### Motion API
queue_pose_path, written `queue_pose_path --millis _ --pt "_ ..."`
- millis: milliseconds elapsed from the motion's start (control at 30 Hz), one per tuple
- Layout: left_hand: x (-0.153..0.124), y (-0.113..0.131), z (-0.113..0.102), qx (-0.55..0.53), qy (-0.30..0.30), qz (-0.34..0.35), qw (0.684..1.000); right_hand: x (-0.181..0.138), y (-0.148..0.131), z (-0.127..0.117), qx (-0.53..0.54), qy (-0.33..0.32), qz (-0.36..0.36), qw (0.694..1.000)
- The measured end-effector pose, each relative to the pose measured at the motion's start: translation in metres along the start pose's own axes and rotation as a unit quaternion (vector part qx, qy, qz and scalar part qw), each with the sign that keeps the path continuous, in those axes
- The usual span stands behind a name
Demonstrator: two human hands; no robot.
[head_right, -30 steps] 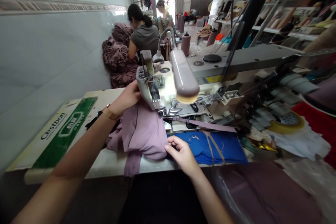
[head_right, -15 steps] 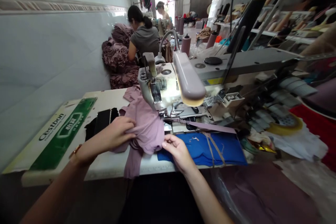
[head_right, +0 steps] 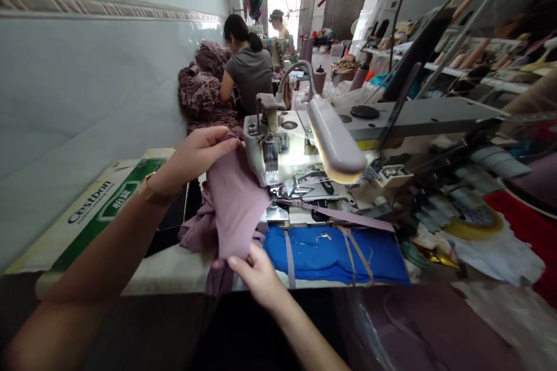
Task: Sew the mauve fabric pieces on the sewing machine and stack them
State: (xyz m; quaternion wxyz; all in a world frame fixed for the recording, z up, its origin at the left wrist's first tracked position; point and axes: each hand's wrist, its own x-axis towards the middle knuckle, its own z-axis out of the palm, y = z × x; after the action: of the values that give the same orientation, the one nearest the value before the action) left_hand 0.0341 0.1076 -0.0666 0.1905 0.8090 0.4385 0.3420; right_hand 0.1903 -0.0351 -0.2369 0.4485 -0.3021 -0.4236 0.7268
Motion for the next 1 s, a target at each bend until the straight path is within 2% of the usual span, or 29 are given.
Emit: queue_pose_path --millis 67,100,200,300,400,533,600,667,733,767,800,867,933,1000 --pt "-0.015 0.002 -0.001 0.012 -0.031 -0.018 0.999 -0.029 0.004 -0.019 0.135 0.041 0.075 0.987" --pt "-0.025 0.002 0.001 0.013 -0.056 -0.03 0.998 -0.043 0.006 -0.031 0.164 0.06 0.109 0.979" --pt "-0.055 -0.002 0.009 0.011 -0.111 -0.068 0.991 -0.067 0.008 -0.06 0.156 0.166 0.135 0.964" --pt "-0.068 -0.01 0.02 0.022 -0.086 -0.091 0.992 -0.062 0.008 -0.071 0.082 0.199 0.106 0.971" --pt "-0.058 -0.016 0.021 0.046 -0.045 -0.08 0.995 -0.045 0.007 -0.071 -0.024 0.181 0.058 0.982" --pt "-0.029 -0.03 0.011 0.112 -0.013 -0.031 0.993 -0.029 0.004 -0.071 -0.169 0.212 -0.007 0.963" --pt "-0.021 -0.038 0.013 0.19 0.031 -0.025 0.981 -0.021 0.002 -0.068 -0.182 0.229 -0.029 0.956" --pt "-0.026 -0.04 0.028 0.273 0.092 -0.016 0.958 -0.013 0.0 -0.063 -0.151 0.248 -0.048 0.956" --pt "-0.046 -0.033 0.054 0.296 0.103 0.04 0.949 -0.004 -0.004 -0.056 -0.115 0.258 -0.074 0.956" --pt "-0.059 -0.027 0.069 0.275 0.073 0.084 0.955 0.0 -0.006 -0.053 -0.111 0.258 -0.086 0.956" --pt "-0.074 -0.02 0.084 0.238 0.011 0.133 0.962 0.002 -0.009 -0.051 -0.117 0.255 -0.094 0.955" --pt "-0.102 -0.008 0.109 0.183 -0.075 0.143 0.97 0.004 -0.015 -0.049 -0.142 0.243 -0.1 0.954" --pt "-0.118 -0.003 0.122 0.163 -0.098 0.114 0.975 0.003 -0.02 -0.049 -0.171 0.236 -0.095 0.952" --pt "-0.123 -0.004 0.124 0.158 -0.088 0.102 0.978 0.0 -0.022 -0.052 -0.2 0.237 -0.091 0.946"
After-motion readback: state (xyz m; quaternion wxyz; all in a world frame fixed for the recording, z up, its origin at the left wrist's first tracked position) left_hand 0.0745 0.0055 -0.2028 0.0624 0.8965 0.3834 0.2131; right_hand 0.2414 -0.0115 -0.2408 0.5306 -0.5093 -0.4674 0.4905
